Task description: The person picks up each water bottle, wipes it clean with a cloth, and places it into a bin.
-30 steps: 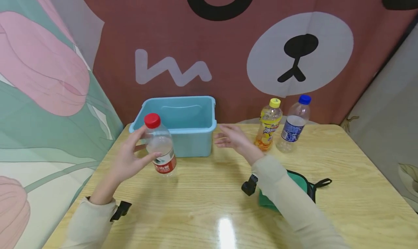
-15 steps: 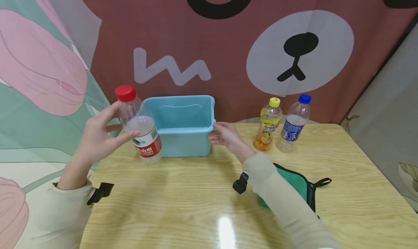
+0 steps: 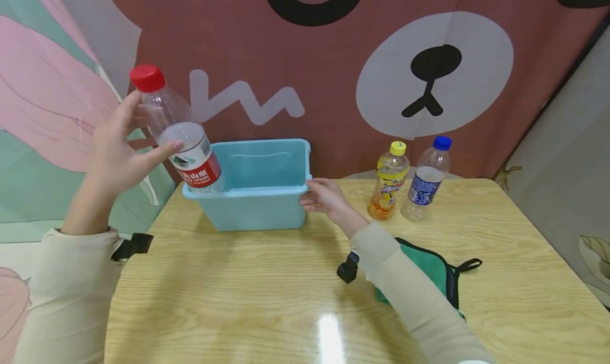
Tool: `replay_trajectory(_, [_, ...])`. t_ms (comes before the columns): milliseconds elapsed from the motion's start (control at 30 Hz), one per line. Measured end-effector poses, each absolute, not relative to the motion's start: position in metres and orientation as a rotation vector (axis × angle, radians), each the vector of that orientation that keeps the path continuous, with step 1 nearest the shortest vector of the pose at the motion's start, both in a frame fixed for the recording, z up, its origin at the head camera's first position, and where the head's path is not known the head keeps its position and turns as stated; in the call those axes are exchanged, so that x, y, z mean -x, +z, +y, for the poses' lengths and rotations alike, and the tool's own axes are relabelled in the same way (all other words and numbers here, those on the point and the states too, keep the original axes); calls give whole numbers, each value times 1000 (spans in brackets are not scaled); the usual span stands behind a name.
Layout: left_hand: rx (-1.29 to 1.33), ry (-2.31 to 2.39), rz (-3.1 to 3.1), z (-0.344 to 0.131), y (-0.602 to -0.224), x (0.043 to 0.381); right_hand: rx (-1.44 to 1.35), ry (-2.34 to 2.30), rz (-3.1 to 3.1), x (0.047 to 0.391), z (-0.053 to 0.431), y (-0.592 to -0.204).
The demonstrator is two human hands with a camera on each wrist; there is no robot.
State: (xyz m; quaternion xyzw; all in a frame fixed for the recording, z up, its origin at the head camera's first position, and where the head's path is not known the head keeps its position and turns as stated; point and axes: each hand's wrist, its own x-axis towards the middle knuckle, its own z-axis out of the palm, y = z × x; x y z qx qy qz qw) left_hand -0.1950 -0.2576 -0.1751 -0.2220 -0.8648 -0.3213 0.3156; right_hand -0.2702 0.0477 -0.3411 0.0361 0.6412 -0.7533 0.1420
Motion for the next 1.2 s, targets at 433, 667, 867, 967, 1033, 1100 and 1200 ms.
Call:
replay_trajectory(433, [301,-803,-2436,-258,-162,239,-80,-2169,1850,271,47,-340])
replay_trajectory(667, [253,-817,-2540,-251,-161,260,-80,-2195,1805,270,43,-338])
replay_trajectory(867, [204,-847,-2590,-251,-173,271,-65,-2253,1726,268,39,-337])
replay_trajectory(967, [168,-870,-2620,-252,-179,276,-67,-2262,1727,268,37,-338])
replay_trajectory(1033, [140,-883,-2644,-252,-183,280,-61,-2259,1738,268,37,-338])
replay_trajectory(1100, [112,-905,-2669,-253,-187,285,-55,-2256,1743,267,36,-338])
replay_trajectory(1200, [79,-936,-2698,-254,-194,291,-47,-2253,1745,268,36,-339])
